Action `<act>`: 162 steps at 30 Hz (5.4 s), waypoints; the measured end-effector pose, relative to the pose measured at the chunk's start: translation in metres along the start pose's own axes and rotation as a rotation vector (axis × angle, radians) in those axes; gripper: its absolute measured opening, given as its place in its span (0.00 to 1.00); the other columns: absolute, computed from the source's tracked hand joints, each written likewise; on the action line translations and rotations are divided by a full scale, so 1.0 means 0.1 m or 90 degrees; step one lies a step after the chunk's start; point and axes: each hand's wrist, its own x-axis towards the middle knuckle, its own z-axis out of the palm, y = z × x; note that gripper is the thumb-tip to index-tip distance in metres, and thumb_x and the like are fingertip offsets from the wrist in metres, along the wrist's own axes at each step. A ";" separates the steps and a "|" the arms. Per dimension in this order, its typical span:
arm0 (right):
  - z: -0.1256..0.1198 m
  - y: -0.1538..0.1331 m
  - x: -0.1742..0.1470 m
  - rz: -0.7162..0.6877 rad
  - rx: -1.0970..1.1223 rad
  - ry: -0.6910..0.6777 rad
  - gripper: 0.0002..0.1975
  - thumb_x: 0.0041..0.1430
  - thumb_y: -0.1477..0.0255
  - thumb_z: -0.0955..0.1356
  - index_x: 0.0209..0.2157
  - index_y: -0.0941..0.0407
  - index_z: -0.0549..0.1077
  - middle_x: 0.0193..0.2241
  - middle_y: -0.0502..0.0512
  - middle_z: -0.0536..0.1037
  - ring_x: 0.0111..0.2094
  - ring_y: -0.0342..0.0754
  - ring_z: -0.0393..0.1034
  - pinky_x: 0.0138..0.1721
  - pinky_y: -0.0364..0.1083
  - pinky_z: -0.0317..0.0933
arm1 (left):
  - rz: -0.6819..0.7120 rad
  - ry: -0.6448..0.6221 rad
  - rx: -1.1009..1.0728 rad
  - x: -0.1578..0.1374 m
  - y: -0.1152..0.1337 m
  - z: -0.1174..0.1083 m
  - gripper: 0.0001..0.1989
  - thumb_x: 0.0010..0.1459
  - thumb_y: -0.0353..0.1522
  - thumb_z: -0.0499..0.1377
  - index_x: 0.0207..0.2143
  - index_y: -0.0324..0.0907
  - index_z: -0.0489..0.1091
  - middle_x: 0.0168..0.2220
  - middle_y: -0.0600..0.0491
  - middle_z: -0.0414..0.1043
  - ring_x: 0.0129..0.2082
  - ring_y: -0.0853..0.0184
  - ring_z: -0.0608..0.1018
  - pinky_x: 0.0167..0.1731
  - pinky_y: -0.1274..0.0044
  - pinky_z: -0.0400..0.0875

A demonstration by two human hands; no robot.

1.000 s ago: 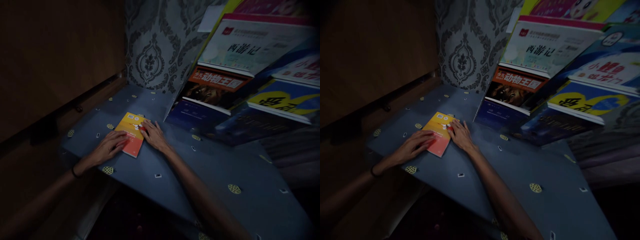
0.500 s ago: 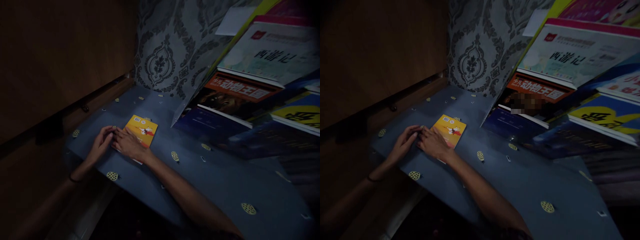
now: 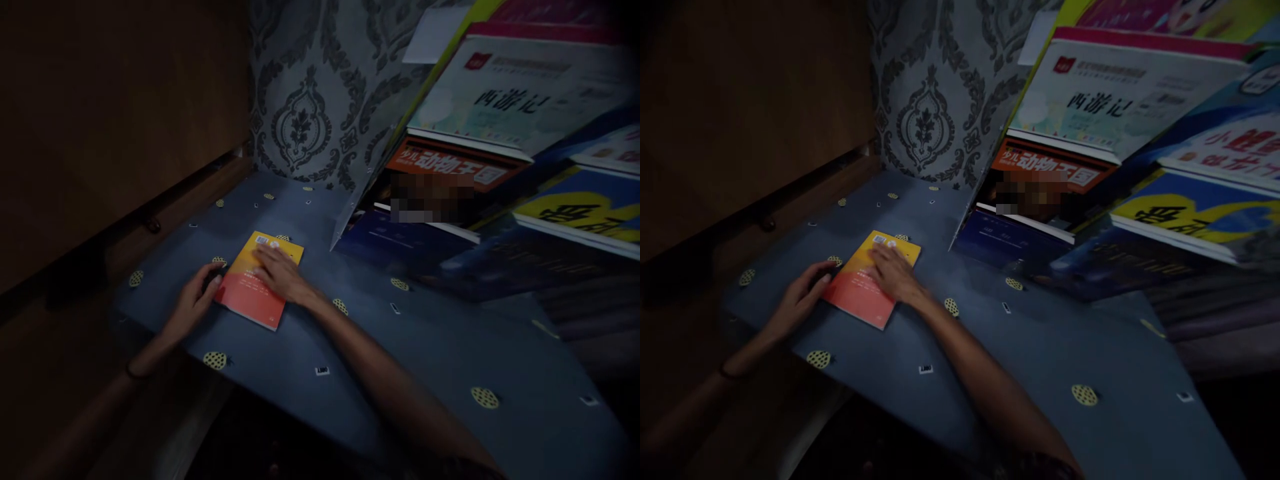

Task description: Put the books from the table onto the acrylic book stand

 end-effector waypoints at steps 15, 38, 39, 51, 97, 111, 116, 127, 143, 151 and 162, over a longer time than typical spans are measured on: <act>-0.19 0.39 -1.15 0.159 -0.130 0.266 0.16 0.69 0.71 0.60 0.46 0.58 0.78 0.34 0.60 0.78 0.38 0.54 0.71 0.43 0.53 0.69 | 0.257 -0.247 0.395 0.69 0.12 0.31 0.21 0.71 0.39 0.46 0.61 0.43 0.64 0.62 0.44 0.68 0.65 0.57 0.67 0.62 0.59 0.61; -0.18 -0.03 -1.80 0.039 -0.195 0.298 0.14 0.70 0.71 0.61 0.43 0.58 0.78 0.30 0.57 0.78 0.33 0.51 0.72 0.35 0.51 0.71 | 0.240 -0.200 0.319 -0.05 0.32 0.52 0.25 0.71 0.44 0.45 0.62 0.41 0.63 0.66 0.43 0.62 0.69 0.56 0.61 0.68 0.58 0.53; -0.20 -0.05 -1.77 0.053 -0.198 0.289 0.13 0.69 0.71 0.62 0.41 0.56 0.79 0.32 0.58 0.78 0.33 0.52 0.72 0.35 0.52 0.70 | 0.223 -0.200 0.316 -0.05 0.27 0.45 0.26 0.71 0.44 0.44 0.63 0.41 0.62 0.67 0.43 0.61 0.69 0.57 0.60 0.68 0.58 0.53; -0.09 0.02 -0.69 0.064 -0.045 0.041 0.25 0.71 0.66 0.59 0.64 0.61 0.63 0.66 0.66 0.63 0.69 0.55 0.52 0.69 0.60 0.47 | 0.188 -0.213 0.296 -0.08 0.23 0.40 0.27 0.70 0.44 0.43 0.65 0.42 0.60 0.69 0.44 0.58 0.70 0.57 0.57 0.67 0.57 0.52; 0.00 0.07 -1.58 0.273 -0.073 0.176 0.26 0.72 0.62 0.55 0.66 0.55 0.61 0.70 0.67 0.53 0.68 0.66 0.51 0.63 0.67 0.55 | 0.258 -0.165 0.320 0.33 0.49 0.73 0.19 0.69 0.38 0.47 0.56 0.43 0.68 0.54 0.46 0.74 0.51 0.57 0.75 0.52 0.63 0.69; -0.24 0.48 -0.94 0.184 -0.056 0.108 0.23 0.72 0.69 0.57 0.65 0.55 0.62 0.69 0.61 0.59 0.71 0.61 0.46 0.69 0.70 0.40 | 0.250 -0.122 0.454 0.17 0.56 0.73 0.22 0.69 0.38 0.45 0.58 0.38 0.67 0.45 0.43 0.70 0.44 0.56 0.72 0.43 0.65 0.72; 0.00 -0.15 -1.28 0.083 -0.046 0.055 0.28 0.70 0.63 0.62 0.67 0.56 0.58 0.70 0.60 0.56 0.72 0.56 0.41 0.72 0.63 0.36 | 0.253 -0.119 0.486 0.16 0.57 0.73 0.21 0.69 0.37 0.46 0.58 0.38 0.67 0.45 0.42 0.70 0.44 0.56 0.72 0.41 0.66 0.73; -0.04 -0.20 -1.56 -0.023 0.077 0.050 0.24 0.71 0.64 0.60 0.64 0.56 0.64 0.67 0.61 0.63 0.70 0.51 0.50 0.70 0.59 0.45 | 0.257 -0.129 0.497 0.16 0.54 0.70 0.22 0.70 0.36 0.44 0.59 0.38 0.65 0.47 0.41 0.71 0.46 0.55 0.73 0.45 0.64 0.72; -0.31 0.48 -1.60 0.218 0.273 0.248 0.19 0.66 0.72 0.61 0.57 0.55 0.68 0.42 0.57 0.81 0.44 0.52 0.73 0.47 0.54 0.66 | 0.419 -0.439 0.503 0.04 0.51 0.23 0.31 0.62 0.32 0.53 0.68 0.47 0.55 0.70 0.45 0.55 0.69 0.52 0.61 0.60 0.55 0.64; -0.33 0.41 -1.67 0.183 0.346 0.237 0.20 0.67 0.75 0.60 0.59 0.55 0.66 0.40 0.54 0.82 0.37 0.47 0.74 0.45 0.50 0.64 | 0.401 -0.347 0.502 0.03 1.05 0.77 0.22 0.66 0.41 0.55 0.59 0.41 0.63 0.63 0.40 0.66 0.64 0.51 0.68 0.60 0.58 0.66; -0.37 0.38 -1.69 0.191 0.362 0.231 0.20 0.67 0.78 0.60 0.60 0.56 0.65 0.42 0.56 0.83 0.44 0.50 0.75 0.50 0.54 0.64 | 0.410 -0.348 0.652 0.11 1.29 1.05 0.18 0.67 0.33 0.54 0.57 0.35 0.62 0.57 0.36 0.71 0.58 0.51 0.74 0.53 0.63 0.73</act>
